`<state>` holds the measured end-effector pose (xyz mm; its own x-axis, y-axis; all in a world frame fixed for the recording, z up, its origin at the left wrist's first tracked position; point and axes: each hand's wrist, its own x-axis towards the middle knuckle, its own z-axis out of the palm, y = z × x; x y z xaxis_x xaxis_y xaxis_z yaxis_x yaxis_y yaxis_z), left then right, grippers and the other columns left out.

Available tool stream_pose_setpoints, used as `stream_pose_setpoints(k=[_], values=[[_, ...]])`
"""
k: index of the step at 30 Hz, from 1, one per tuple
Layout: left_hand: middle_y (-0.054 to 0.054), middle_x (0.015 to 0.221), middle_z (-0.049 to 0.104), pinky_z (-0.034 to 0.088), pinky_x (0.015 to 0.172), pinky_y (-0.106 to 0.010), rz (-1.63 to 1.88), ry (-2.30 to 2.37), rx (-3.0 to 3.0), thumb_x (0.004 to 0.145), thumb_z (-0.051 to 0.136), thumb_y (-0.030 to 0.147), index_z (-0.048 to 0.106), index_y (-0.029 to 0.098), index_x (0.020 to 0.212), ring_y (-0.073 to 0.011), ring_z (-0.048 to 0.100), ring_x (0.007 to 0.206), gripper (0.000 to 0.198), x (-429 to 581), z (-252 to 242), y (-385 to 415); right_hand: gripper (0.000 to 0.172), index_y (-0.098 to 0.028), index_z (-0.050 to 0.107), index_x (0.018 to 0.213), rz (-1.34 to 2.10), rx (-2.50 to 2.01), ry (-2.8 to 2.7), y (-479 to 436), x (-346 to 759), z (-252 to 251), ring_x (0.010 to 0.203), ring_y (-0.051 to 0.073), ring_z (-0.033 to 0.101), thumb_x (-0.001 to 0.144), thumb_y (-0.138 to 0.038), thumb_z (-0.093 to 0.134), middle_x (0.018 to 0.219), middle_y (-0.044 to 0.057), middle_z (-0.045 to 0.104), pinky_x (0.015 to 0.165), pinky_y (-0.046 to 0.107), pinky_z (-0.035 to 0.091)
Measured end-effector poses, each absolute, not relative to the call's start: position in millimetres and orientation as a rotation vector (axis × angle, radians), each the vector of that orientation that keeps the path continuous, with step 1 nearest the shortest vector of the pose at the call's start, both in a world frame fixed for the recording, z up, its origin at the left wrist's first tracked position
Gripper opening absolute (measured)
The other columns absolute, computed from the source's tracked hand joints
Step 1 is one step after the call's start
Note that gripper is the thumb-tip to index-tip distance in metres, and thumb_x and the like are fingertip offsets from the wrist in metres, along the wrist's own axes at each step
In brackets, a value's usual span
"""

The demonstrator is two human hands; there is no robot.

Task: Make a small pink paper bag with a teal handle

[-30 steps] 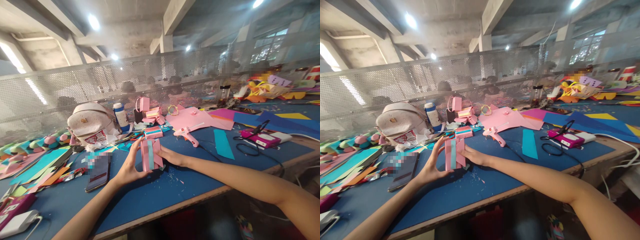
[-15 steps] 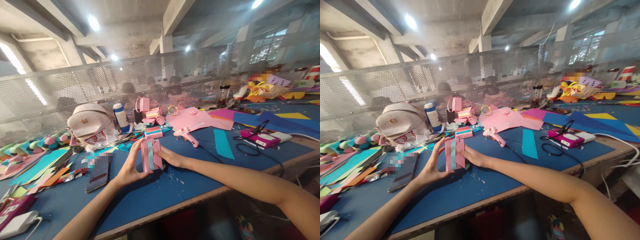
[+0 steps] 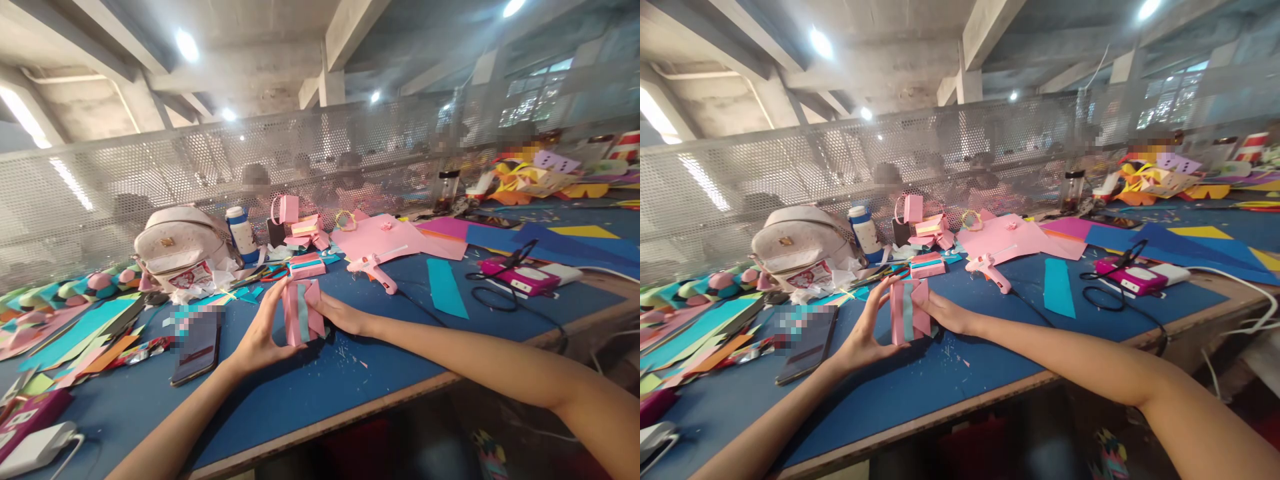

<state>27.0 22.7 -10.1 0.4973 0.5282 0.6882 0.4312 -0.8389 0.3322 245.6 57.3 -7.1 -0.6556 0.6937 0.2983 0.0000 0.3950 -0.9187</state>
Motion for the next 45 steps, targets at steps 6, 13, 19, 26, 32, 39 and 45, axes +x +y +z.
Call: stream_pose_setpoints(k=[6,13,19,26,32,39,45], values=[[-0.019,0.156,0.024,0.038,0.109,-0.058,1.248,0.854,2.670,0.070,0.079,0.036,0.007,0.024,0.153,-0.0375,0.027,0.143,0.111,26.2,-10.0,21.5,0.074,-0.023,0.035,0.149,1.306,-0.567,-1.951,56.8,245.4,-7.5,0.147,0.026,0.018,0.090,-0.069,0.039,0.155,0.005,0.035,0.122,0.045,0.010],[-0.018,0.155,0.025,0.038,0.110,-0.057,1.308,0.875,2.607,0.069,0.080,0.035,0.009,0.025,0.153,-0.0362,0.030,0.142,0.111,26.1,-10.7,21.5,0.074,-0.023,0.040,0.146,1.424,-0.610,-1.849,62.8,245.7,-11.0,0.146,0.027,0.021,0.088,-0.069,0.043,0.154,0.003,0.035,0.122,0.047,0.011],[-0.018,0.156,0.024,0.037,0.111,-0.056,1.302,0.885,2.606,0.069,0.080,0.033,0.010,0.024,0.153,-0.0359,0.030,0.141,0.110,25.4,-10.6,22.2,0.075,-0.021,0.035,0.148,1.404,-0.560,-1.901,59.1,245.1,-6.7,0.146,0.025,0.023,0.090,-0.068,0.040,0.155,0.004,0.034,0.122,0.045,0.011],[-0.018,0.155,0.024,0.036,0.111,-0.057,1.289,0.885,2.622,0.070,0.079,0.031,0.012,0.023,0.152,-0.0356,0.030,0.141,0.107,25.8,-8.9,22.1,0.079,-0.024,0.034,0.150,1.388,-0.607,-1.881,57.1,246.6,-6.7,0.148,0.026,0.009,0.088,-0.072,0.040,0.158,0.001,0.026,0.122,0.046,0.004],[-0.017,0.156,0.023,0.036,0.111,-0.057,1.317,0.927,2.595,0.069,0.080,0.034,0.010,0.026,0.153,-0.0347,0.027,0.142,0.109,27.7,-8.4,21.1,0.084,-0.022,0.028,0.152,1.373,-0.634,-1.879,59.7,247.6,-9.9,0.148,0.025,0.010,0.087,-0.073,0.041,0.159,0.003,0.023,0.122,0.045,0.003],[-0.017,0.156,0.022,0.038,0.109,-0.056,1.348,0.919,2.568,0.070,0.079,0.033,0.009,0.027,0.153,-0.0340,0.026,0.142,0.108,28.4,-7.7,21.4,0.085,-0.020,0.022,0.153,1.363,-0.629,-1.914,59.3,248.2,-12.1,0.149,0.024,0.008,0.088,-0.071,0.041,0.160,0.003,0.016,0.123,0.043,0.004],[-0.018,0.155,0.024,0.035,0.111,-0.058,1.278,0.930,2.714,0.072,0.078,0.035,0.009,0.026,0.153,-0.0347,0.027,0.142,0.107,28.0,-8.6,20.8,0.078,-0.024,0.025,0.152,1.353,-0.581,-1.927,56.8,246.3,-7.1,0.149,0.023,0.008,0.090,-0.069,0.040,0.160,0.000,0.021,0.123,0.045,0.003]])
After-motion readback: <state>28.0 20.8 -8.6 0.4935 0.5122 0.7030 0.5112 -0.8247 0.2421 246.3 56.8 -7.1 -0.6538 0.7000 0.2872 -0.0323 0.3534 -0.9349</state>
